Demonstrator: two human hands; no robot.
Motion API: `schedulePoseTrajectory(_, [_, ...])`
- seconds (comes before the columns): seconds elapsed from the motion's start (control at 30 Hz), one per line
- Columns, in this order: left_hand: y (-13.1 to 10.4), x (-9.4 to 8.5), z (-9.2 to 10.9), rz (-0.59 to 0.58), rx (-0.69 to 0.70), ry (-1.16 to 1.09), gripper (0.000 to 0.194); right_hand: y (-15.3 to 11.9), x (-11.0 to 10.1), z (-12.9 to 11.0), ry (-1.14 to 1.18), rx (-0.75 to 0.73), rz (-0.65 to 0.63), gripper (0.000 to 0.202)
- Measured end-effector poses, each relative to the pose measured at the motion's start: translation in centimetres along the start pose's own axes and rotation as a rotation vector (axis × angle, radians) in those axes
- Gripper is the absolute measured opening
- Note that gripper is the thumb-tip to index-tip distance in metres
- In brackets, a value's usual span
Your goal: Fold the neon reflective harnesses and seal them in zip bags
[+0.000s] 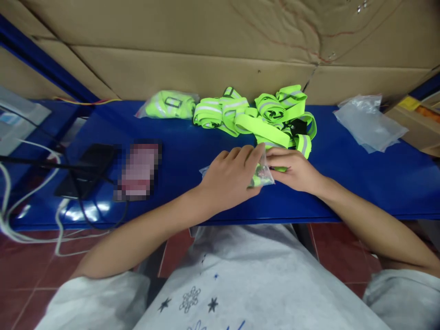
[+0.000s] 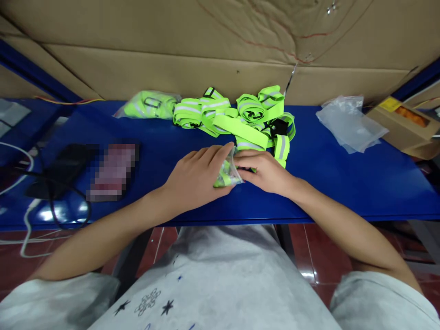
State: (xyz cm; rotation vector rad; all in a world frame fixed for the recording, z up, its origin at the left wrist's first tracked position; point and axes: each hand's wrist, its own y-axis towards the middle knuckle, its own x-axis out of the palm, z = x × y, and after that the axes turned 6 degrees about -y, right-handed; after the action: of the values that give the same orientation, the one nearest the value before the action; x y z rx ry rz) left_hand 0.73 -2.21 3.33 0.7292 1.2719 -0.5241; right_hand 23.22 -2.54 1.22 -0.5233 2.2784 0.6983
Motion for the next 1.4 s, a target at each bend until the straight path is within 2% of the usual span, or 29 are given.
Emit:
schedulePoseTrajectory(0.1, [-0.3,0.2,0.4,0.035,0.074,-0.009,0.075,0.0,0.8,0.2,-0.036,-0.111,0.066,0.023])
schedulePoseTrajectory(0.23, [-0.4,0.4,0.6,0.007,0.144,0.011,0.072,0.1,2.2,-0.2,-0.139,-0.116,0.035,0.025])
schedulePoseTrajectory(0.33, [-0.1,0.1,0.5,-0.022,0.063,-0.030,0.071,0.5,2.1,-0.6,-0.020,-0.058,-0.013,0.028])
schedulePoseTrajectory(0.4, [0.0,-0.5,0.4,-0.015,-0.038,-0.071,0.073,0.6,1.5,-0.7,0.114,0.062,0.011,0.036])
schedulePoseTrajectory(0.47, [0.0,-1.3,0.1,-0.041,-0.121,-0.125,0.086,0.6,0.7,-0.8,0.245,0.185,0.022,0.045])
schedulePoseTrajectory(0.53, [0.0,-2.1,-0.5,-0.117,-0.157,-0.203,0.100,0.5,0.0,-0.9,0.317,0.221,-0.048,0.044])
schedulePoseTrajectory(0.57, [0.0,-2.5,-1.0,-0.164,-0.164,-0.254,0.101,0.4,-0.2,-1.0,0.320,0.209,-0.100,0.041])
schedulePoseTrajectory(0.67, [0.4,-2.8,-2.8,-0.261,-0.191,-0.444,0.089,0.2,-0.4,-1.1,0.277,0.146,-0.185,0.035])
schedulePoseTrajectory(0.83, [1.2,-1.5,-6.1,-0.317,-0.166,-0.923,0.059,0.2,0.1,-0.9,0.280,0.080,-0.133,0.025])
schedulePoseTrajectory(0.97, [1.0,-0.9,-7.1,-0.383,-0.236,-1.427,0.041,0.3,0.2,-0.5,0.307,0.065,-0.098,0.020])
schedulePoseTrajectory(1.03, [0.8,-0.5,-6.9,-0.361,-0.275,-1.579,0.042,0.3,0.1,-0.5,0.338,0.072,-0.127,0.020])
schedulePoseTrajectory(1.13, [0.8,0.2,-6.1,-0.245,-0.264,-1.744,0.052,0.1,-0.2,-1.0,0.345,0.082,-0.133,0.024])
schedulePoseTrajectory(1.27, [0.8,0.2,-5.4,-0.069,-0.346,-1.865,0.069,-0.2,0.0,-2.3,0.123,0.011,0.100,0.034])
schedulePoseTrajectory(1.33, [0.8,0.0,-5.5,-0.060,-0.404,-1.891,0.076,-0.3,0.4,-2.7,0.013,0.010,0.182,0.045])
schedulePoseTrajectory(1.4, [0.8,-0.1,-5.6,-0.097,-0.445,-1.921,0.075,-0.4,0.9,-2.5,-0.032,0.073,0.225,0.053])
